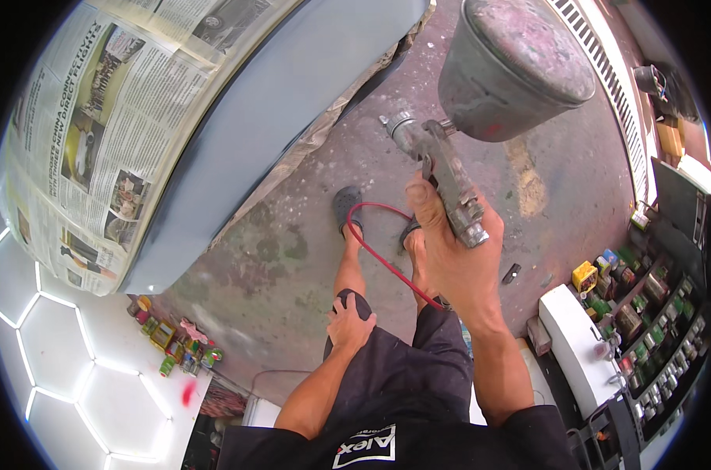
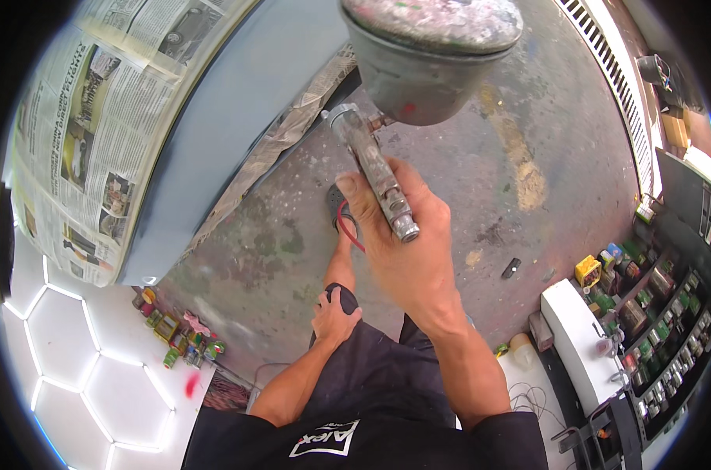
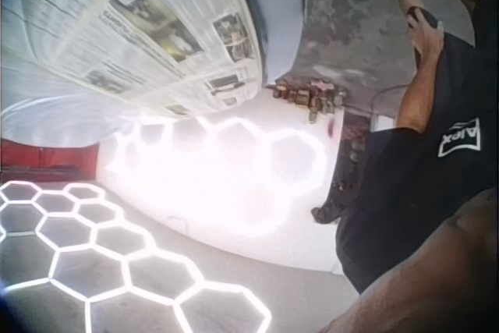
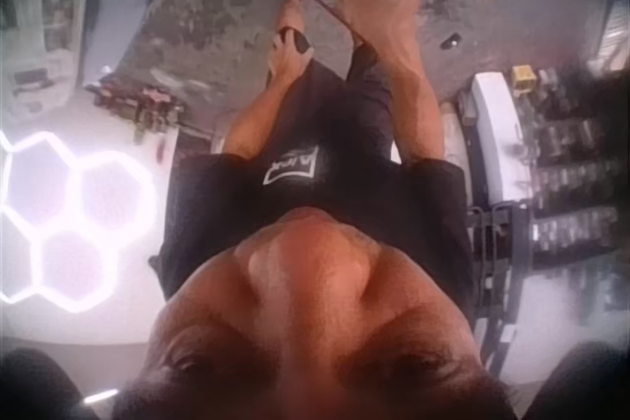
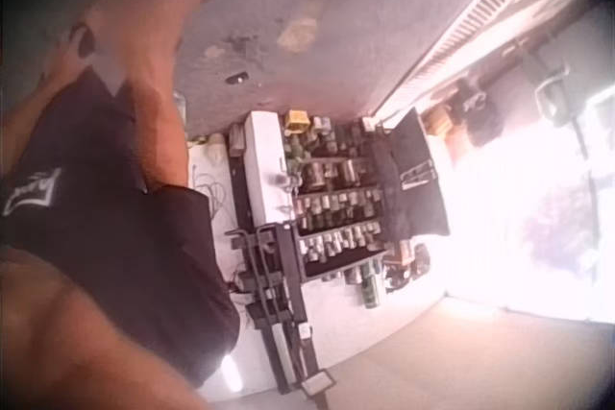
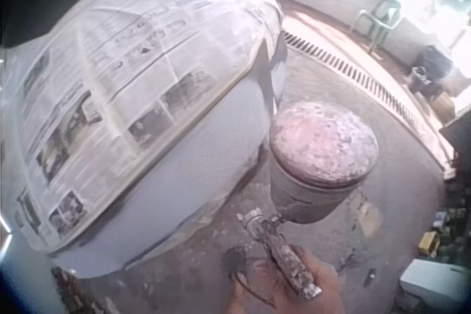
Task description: The person removes a plastic sheet from a car, retrieves a new plastic bag, and discards the old sheet. Then the person squats, mixes paint from several cans into a spray gun, connects an air hose, and begins spray painting the car's hood.
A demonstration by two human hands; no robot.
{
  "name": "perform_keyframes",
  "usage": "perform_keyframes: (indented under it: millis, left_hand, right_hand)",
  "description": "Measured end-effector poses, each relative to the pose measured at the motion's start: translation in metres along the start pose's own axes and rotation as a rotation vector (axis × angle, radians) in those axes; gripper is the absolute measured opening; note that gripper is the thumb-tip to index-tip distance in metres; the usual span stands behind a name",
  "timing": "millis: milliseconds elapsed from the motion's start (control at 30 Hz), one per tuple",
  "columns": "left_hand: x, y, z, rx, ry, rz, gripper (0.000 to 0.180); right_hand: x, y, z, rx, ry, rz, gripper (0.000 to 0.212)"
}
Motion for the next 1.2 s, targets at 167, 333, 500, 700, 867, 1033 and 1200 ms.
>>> perform_keyframes:
  millis: [167, 333, 500, 700, 867, 1033, 1200]
  left_hand:
    - [0.009, -0.002, -0.001, 0.001, 0.012, -0.023, 0.093]
    - [0.011, -0.003, -0.001, 0.001, 0.014, -0.028, 0.093]
    - [0.012, 0.001, 0.001, -0.02, 0.021, -0.044, 0.092]
    - [0.012, -0.001, 0.001, -0.033, 0.025, -0.038, 0.092]
    - [0.011, -0.005, 0.002, -0.026, 0.033, -0.052, 0.089]
    - [0.01, -0.01, 0.003, -0.035, 0.034, -0.049, 0.088]
    - [0.011, -0.014, 0.006, -0.038, 0.056, -0.055, 0.087]
  right_hand:
    - [0.006, 0.01, 0.012, -0.046, 0.015, 0.018, 0.032]
    - [-0.005, 0.021, 0.012, -0.114, -0.094, 0.164, 0.033]
    - [0.002, 0.009, 0.012, -0.079, -0.047, 0.078, 0.035]
    - [0.01, -0.021, 0.018, -0.137, 0.002, -0.132, 0.032]
    - [-0.005, -0.007, 0.024, -0.08, 0.006, -0.038, 0.032]
    - [-0.015, 0.014, 0.031, -0.202, -0.113, 0.083, 0.032]
    - [-0.013, 0.006, 0.025, -0.133, 0.0, -0.033, 0.031]
Point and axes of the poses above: each hand's wrist, its own x-axis towards the middle knuckle, its own y-axis out of the palm, z = x × y, the point moved 7 cm from there along x, towards the middle knuckle, and after that the axes turned 5 degrees about z, right-handed, at the moved point
